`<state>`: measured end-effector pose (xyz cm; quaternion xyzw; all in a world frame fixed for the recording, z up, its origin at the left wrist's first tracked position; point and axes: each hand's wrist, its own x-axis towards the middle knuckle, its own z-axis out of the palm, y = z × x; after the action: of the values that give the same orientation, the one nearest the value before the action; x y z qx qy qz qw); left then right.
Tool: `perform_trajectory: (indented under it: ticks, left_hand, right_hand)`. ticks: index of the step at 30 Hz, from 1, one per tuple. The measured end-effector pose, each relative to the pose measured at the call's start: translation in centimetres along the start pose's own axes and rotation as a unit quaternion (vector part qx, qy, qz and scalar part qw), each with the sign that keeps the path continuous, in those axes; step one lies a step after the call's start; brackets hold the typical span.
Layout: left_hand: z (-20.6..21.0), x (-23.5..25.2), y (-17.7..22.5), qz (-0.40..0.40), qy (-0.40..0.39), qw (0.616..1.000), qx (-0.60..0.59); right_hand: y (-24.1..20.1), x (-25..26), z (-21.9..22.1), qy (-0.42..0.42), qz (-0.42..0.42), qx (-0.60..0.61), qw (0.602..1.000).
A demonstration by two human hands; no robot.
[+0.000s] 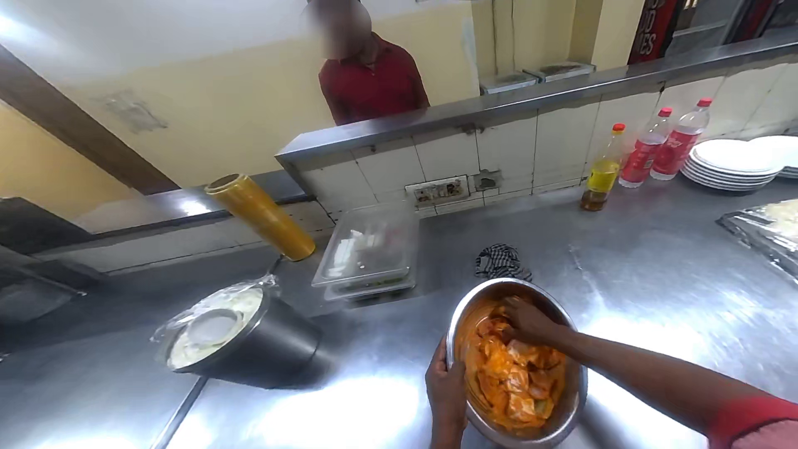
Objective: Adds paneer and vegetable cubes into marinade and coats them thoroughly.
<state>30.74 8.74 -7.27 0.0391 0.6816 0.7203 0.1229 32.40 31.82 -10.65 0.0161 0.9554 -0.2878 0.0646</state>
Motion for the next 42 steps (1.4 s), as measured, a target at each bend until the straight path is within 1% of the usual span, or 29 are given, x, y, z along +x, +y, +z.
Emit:
perform_trajectory:
  ticks: [2,5,6,8,10,11,12,14,15,16,17,19,20,21,22,23,25,27,28,30,32,33,35,37,38,39,41,42]
  left_hand:
    - [0.1,0.0,0.1,0.000,0.019,1.000,0.002]
    - [0.9,0.3,0.5,0.007,0.037,0.999,0.023]
    - [1.2,0.4,0.9,0.005,0.036,0.999,0.030]
    - [1.6,0.7,1.4,0.001,0.031,0.999,0.042]
    - [1.9,1.0,1.7,0.001,0.031,0.998,0.049]
    - [1.9,1.1,1.9,0.000,0.029,0.998,0.050]
    - [1.9,1.2,2.0,-0.003,0.026,0.998,0.051]
    - [1.8,1.1,2.2,-0.016,0.014,0.998,0.054]
    - [1.8,1.0,2.3,-0.020,0.010,0.998,0.056]
    - [1.6,0.9,2.3,-0.023,0.007,0.998,0.056]
    - [1.4,0.8,2.3,-0.027,0.007,0.998,0.054]
    - [0.7,0.8,1.9,-0.032,0.026,0.998,0.039]
    - [0.4,0.8,1.6,-0.038,0.038,0.998,0.026]
    - [0.2,0.7,1.3,-0.047,0.047,0.998,0.013]
    - [0.2,0.5,1.1,-0.055,0.052,0.997,0.002]
    - [0.2,0.2,0.8,-0.060,0.056,0.997,-0.007]
    - [0.4,-0.2,0.5,-0.058,0.059,0.996,-0.022]
    - [0.6,-0.3,0.3,-0.053,0.053,0.997,-0.031]
    - [0.7,-0.3,0.2,-0.052,0.051,0.997,-0.032]
    - [0.6,-0.3,0.2,-0.053,0.049,0.997,-0.030]
    - [0.3,-0.2,0.2,-0.061,0.049,0.997,-0.027]
    - [0.1,-0.1,0.1,-0.065,0.051,0.996,-0.026]
    - [-0.2,0.0,-0.3,-0.068,0.050,0.996,-0.033]
    - [-0.3,0.2,-0.4,-0.064,0.051,0.996,-0.042]
    - [-0.3,0.3,-0.4,-0.061,0.052,0.996,-0.045]
    - [-0.2,0.4,-0.4,-0.057,0.053,0.996,-0.046]
    - [-0.1,0.6,-0.2,-0.053,0.050,0.996,-0.042]
    - [0.0,0.5,-0.1,-0.050,0.050,0.997,-0.040]
  right_hand:
    - [0.5,-3.4,0.9,-0.007,0.109,0.039,0.993]
    - [-1.9,-7.0,2.3,-0.038,0.270,0.112,0.956]
    - [-2.6,-7.6,2.7,-0.050,0.308,0.151,0.938]
    - [-3.7,-8.5,3.5,-0.045,0.357,0.252,0.899]
    - [-5.4,-8.9,3.6,-0.023,0.383,0.376,0.844]
    - [-6.5,-9.0,3.8,0.001,0.385,0.441,0.811]
    - [-7.8,-8.9,4.1,0.031,0.384,0.505,0.772]
    - [-10.0,-8.3,4.9,0.102,0.372,0.622,0.682]
    - [-10.8,-7.9,5.2,0.129,0.364,0.649,0.656]
    - [-11.2,-7.6,5.1,0.135,0.355,0.649,0.659]
    - [-11.1,-7.5,4.4,0.118,0.344,0.617,0.698]
    - [-9.9,-7.4,1.8,0.057,0.304,0.466,0.829]
    - [-9.0,-7.1,0.1,0.034,0.278,0.380,0.882]
    - [-8.1,-6.6,-1.3,0.024,0.255,0.300,0.919]
    - [-7.2,-5.7,-2.0,0.021,0.232,0.239,0.943]
    - [-6.5,-4.6,-2.3,0.015,0.209,0.198,0.958]
    - [-6.0,-2.4,-1.5,0.008,0.173,0.156,0.972]
    - [-7.3,-1.8,0.3,0.005,0.132,0.160,0.978]
    - [-8.3,-2.3,1.8,-0.001,0.096,0.155,0.983]
    - [-9.0,-4.3,5.3,-0.027,-0.017,0.110,0.993]
    - [-7.6,-6.7,6.4,-0.087,-0.126,0.040,0.987]
    - [-6.4,-7.6,6.0,-0.119,-0.166,0.009,0.979]
    - [-3.4,-8.2,4.4,-0.164,-0.217,-0.038,0.962]
    - [-1.3,-7.6,2.8,-0.153,-0.219,-0.048,0.962]
    - [-0.9,-7.1,2.0,-0.120,-0.202,-0.022,0.972]
    - [-0.9,-6.5,1.2,-0.080,-0.167,0.012,0.983]
    - [-1.5,-5.1,0.1,-0.007,-0.038,0.076,0.996]
    - [-1.4,-4.2,0.1,0.020,0.040,0.102,0.994]
